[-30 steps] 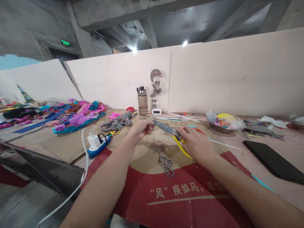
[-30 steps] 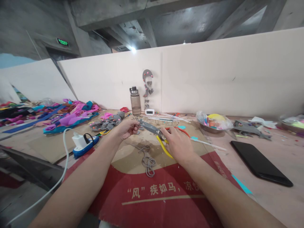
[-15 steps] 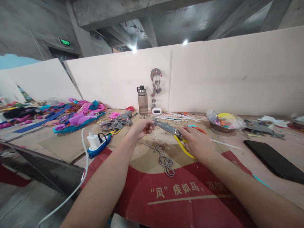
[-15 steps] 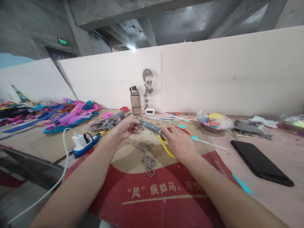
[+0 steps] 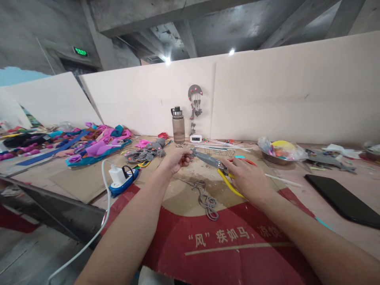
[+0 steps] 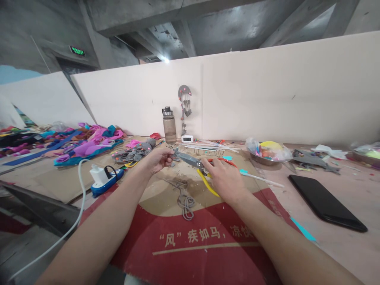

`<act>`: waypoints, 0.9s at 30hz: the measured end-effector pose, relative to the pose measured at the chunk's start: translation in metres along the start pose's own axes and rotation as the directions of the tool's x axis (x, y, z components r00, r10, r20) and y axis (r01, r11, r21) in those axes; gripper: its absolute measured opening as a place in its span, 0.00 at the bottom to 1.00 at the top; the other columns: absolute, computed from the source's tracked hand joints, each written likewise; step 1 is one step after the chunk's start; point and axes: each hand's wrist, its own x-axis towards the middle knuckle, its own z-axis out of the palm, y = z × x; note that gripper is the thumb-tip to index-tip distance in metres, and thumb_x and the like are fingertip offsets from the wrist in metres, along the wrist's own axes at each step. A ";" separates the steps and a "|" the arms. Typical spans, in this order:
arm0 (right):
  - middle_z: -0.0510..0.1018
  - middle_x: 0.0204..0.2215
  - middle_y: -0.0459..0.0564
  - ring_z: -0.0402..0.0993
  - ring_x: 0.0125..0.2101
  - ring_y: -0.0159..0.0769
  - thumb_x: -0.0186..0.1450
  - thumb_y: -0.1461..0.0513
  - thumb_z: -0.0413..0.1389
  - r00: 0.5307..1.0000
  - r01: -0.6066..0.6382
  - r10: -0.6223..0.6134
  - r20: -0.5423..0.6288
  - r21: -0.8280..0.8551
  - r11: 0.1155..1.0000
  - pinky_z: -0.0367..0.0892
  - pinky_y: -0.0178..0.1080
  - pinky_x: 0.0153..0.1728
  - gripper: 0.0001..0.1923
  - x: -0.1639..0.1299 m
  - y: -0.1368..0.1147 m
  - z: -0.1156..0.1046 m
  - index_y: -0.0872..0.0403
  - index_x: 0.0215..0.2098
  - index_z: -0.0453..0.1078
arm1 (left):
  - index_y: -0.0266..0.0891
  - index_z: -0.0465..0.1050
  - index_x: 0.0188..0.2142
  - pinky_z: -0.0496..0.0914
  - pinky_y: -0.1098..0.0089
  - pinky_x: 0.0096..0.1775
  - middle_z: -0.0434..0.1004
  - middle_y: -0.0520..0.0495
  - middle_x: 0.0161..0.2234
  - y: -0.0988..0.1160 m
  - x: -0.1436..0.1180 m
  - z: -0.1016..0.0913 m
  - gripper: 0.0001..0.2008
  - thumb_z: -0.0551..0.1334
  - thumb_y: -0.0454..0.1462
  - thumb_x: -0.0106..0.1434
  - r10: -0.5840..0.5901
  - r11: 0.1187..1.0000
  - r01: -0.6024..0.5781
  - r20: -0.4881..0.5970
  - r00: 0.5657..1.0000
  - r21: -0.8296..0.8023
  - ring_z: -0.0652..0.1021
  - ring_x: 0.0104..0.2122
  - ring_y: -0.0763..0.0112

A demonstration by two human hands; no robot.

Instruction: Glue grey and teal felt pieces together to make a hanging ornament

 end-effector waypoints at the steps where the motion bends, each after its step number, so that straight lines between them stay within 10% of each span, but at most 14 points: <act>1: 0.76 0.43 0.51 0.71 0.39 0.39 0.60 0.67 0.50 1.000 -0.002 0.002 -0.002 0.003 1.000 0.57 0.35 0.29 0.24 0.000 0.000 0.000 0.48 0.55 0.62 | 0.31 0.66 0.19 0.57 0.81 0.16 0.68 0.46 0.16 0.000 0.000 0.000 0.10 0.56 0.26 0.56 0.003 1.000 -0.003 -0.002 1.000 0.000 0.64 0.13 0.84; 27: 0.77 0.42 0.53 0.73 0.39 0.40 0.62 0.65 0.51 1.000 0.027 -0.027 -0.007 -0.020 0.999 0.56 0.36 0.28 0.20 -0.001 0.000 -0.001 0.49 0.53 0.63 | 0.33 0.65 0.19 0.56 0.81 0.15 0.67 0.49 0.15 -0.003 0.003 -0.004 0.07 0.59 0.28 0.52 -0.011 1.000 0.012 0.033 0.999 -0.012 0.63 0.13 0.83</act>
